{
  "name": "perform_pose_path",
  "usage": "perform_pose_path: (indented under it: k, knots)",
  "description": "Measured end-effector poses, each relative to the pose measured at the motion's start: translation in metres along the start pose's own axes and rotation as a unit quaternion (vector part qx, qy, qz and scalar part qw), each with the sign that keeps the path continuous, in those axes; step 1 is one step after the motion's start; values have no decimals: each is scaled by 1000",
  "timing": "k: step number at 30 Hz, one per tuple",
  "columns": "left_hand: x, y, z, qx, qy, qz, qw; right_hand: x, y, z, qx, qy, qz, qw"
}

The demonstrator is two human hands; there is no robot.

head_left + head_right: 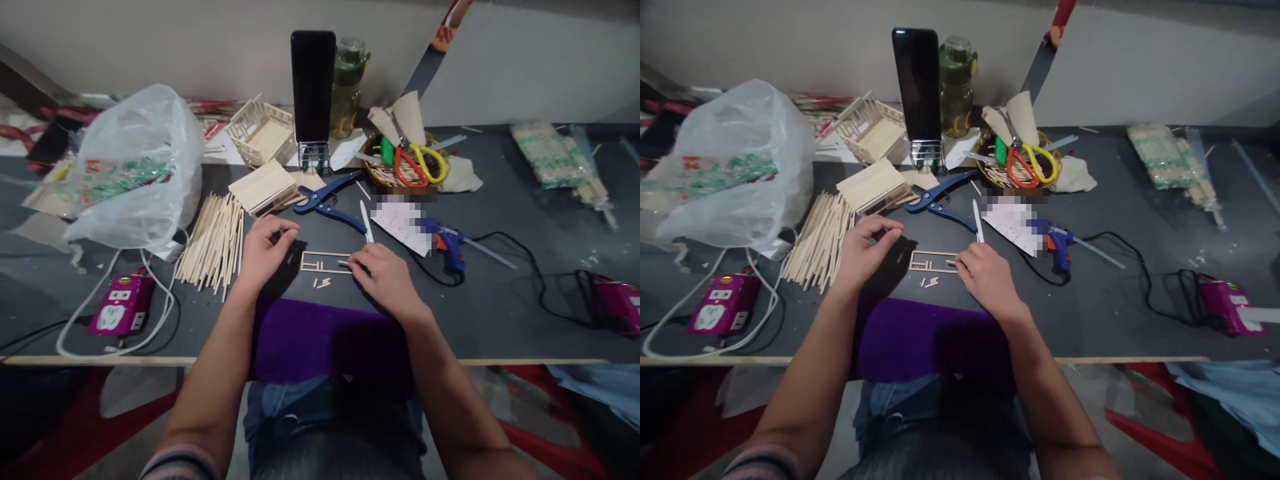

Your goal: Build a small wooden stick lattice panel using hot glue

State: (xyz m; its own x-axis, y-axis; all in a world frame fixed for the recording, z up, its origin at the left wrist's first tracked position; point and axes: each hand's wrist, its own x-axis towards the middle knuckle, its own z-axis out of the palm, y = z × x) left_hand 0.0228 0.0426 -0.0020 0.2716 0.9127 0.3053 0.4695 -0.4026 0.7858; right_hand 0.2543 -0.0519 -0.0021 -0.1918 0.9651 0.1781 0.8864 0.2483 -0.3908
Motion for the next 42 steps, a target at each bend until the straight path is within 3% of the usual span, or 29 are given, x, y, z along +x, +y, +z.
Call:
perform_pose_path:
  k: [6, 10, 14, 18, 21, 26, 30, 38, 42]
  knots:
    - [-1, 8, -3, -85, 62, -69, 992, -2, 0, -9, 53, 71, 9, 996]
    - [-2, 11, 0, -65, 68, -30, 995, -2, 3, -6, 36, 35, -4, 999]
    - [-2, 10, 1, -32, 27, 4, 999, 0, 5, -1, 2, -22, -17, 1000]
    - [-2, 10, 3, -17, 6, -5, 1000, 2, 4, 2, -10, -32, -12, 999]
    - [-3, 8, 4, -4, -30, -4, 1000, 3, 3, 2, -8, -21, -4, 1000]
    - [-4, 2, 2, 58, -154, 1, 986, 2, 1, -1, 13, 22, 23, 999]
    - [-4, 1, 3, 86, -212, -11, 973, 0, 0, -1, 55, 57, 40, 996]
    - [-6, 5, 7, 149, -250, -22, 956, -2, 1, -9, 124, 112, 64, 984]
    - [-5, 2, 7, 94, -211, -12, 973, -8, 1, -15, 165, 138, 80, 973]
